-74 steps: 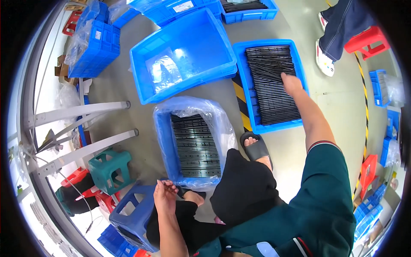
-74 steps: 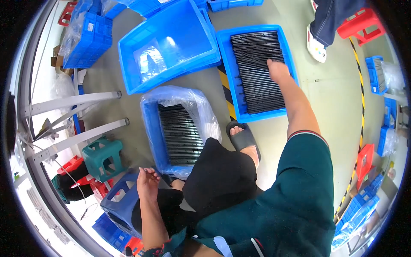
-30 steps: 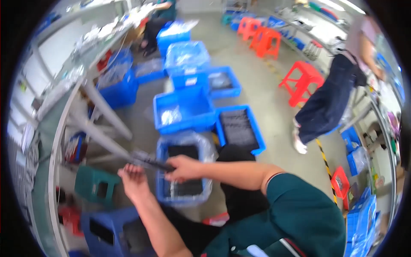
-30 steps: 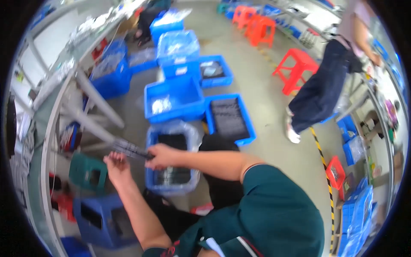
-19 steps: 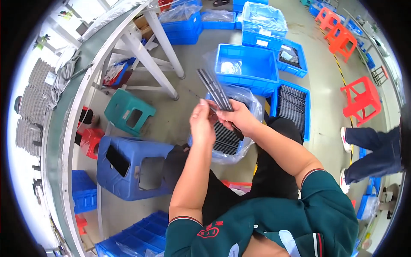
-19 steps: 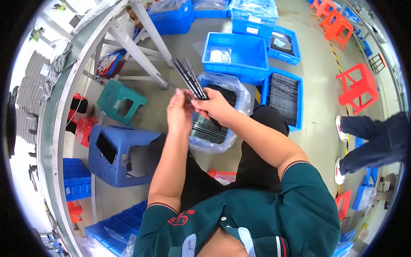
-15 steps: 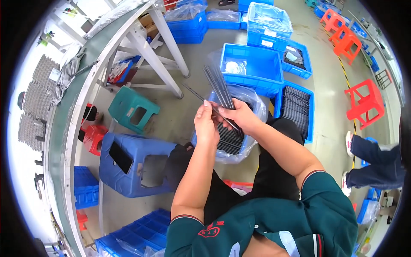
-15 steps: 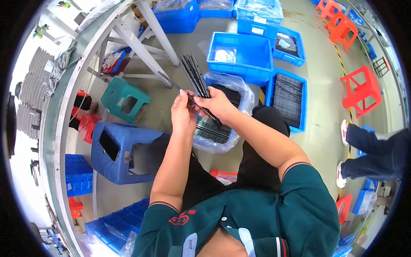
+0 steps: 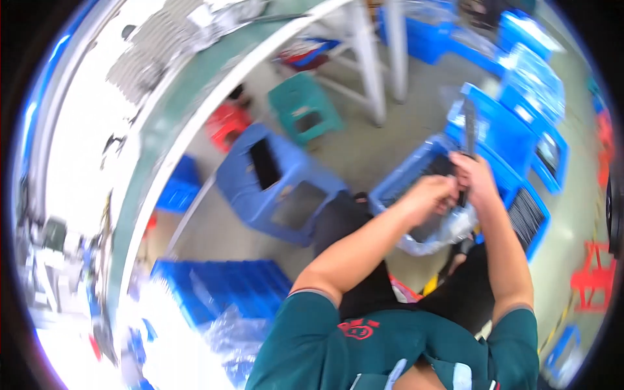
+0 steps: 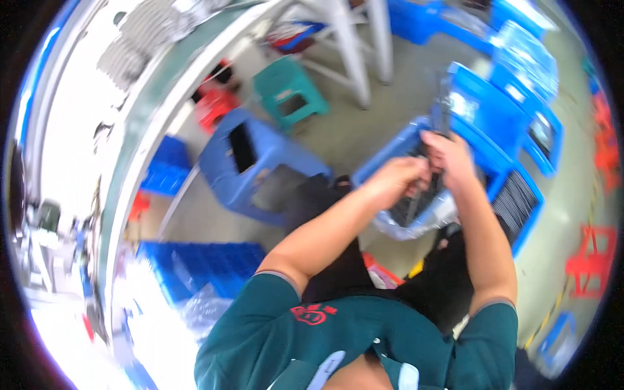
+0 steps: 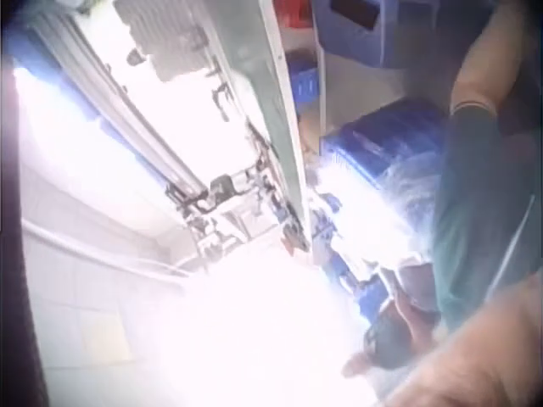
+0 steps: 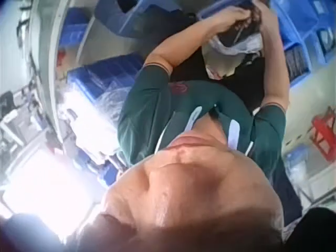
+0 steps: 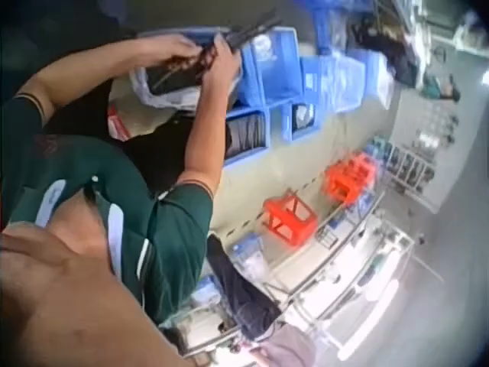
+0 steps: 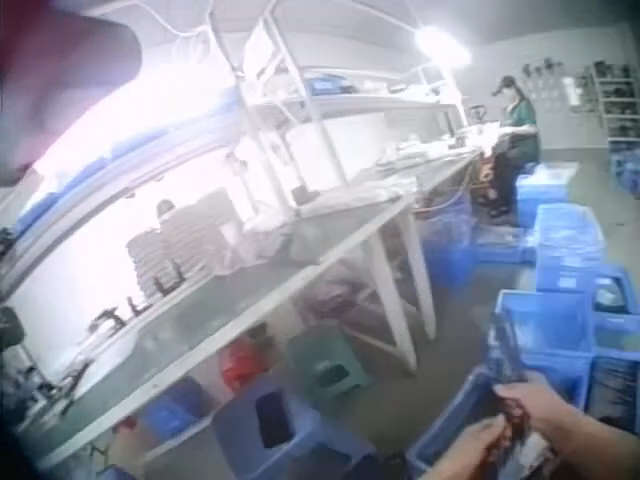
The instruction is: Bundling and counting thin black metal rods in an industrial manufacturing setting.
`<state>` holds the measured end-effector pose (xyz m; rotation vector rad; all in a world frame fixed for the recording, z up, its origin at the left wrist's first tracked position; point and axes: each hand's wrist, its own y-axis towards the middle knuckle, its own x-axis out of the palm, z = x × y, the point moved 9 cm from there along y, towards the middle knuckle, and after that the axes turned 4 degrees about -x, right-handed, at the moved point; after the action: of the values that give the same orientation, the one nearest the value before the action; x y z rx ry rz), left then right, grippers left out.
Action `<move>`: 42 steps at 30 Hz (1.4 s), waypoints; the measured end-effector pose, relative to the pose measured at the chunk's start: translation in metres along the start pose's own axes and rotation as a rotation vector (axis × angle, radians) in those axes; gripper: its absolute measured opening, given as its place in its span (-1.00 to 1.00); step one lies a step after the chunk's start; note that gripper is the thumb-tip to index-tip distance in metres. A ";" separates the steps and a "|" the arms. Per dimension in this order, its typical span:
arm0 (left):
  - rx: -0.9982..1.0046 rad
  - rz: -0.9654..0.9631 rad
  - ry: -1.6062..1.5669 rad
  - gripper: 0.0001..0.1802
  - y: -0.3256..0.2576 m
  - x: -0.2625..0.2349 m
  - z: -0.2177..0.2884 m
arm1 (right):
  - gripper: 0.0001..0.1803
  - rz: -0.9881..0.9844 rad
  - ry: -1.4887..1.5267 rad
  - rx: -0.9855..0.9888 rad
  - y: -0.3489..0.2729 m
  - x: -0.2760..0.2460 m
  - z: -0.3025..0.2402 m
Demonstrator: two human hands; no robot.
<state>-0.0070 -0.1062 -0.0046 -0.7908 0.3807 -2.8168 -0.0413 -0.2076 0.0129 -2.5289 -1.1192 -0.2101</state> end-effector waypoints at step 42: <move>0.486 0.508 -0.535 -0.62 -0.016 -0.121 0.040 | -0.84 -0.211 -0.624 -0.065 -0.037 0.049 0.022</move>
<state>0.1139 -0.0687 -0.0248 -1.0883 -0.1677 -2.0007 -0.0360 -0.1424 0.0168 -2.5995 -1.6231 0.5367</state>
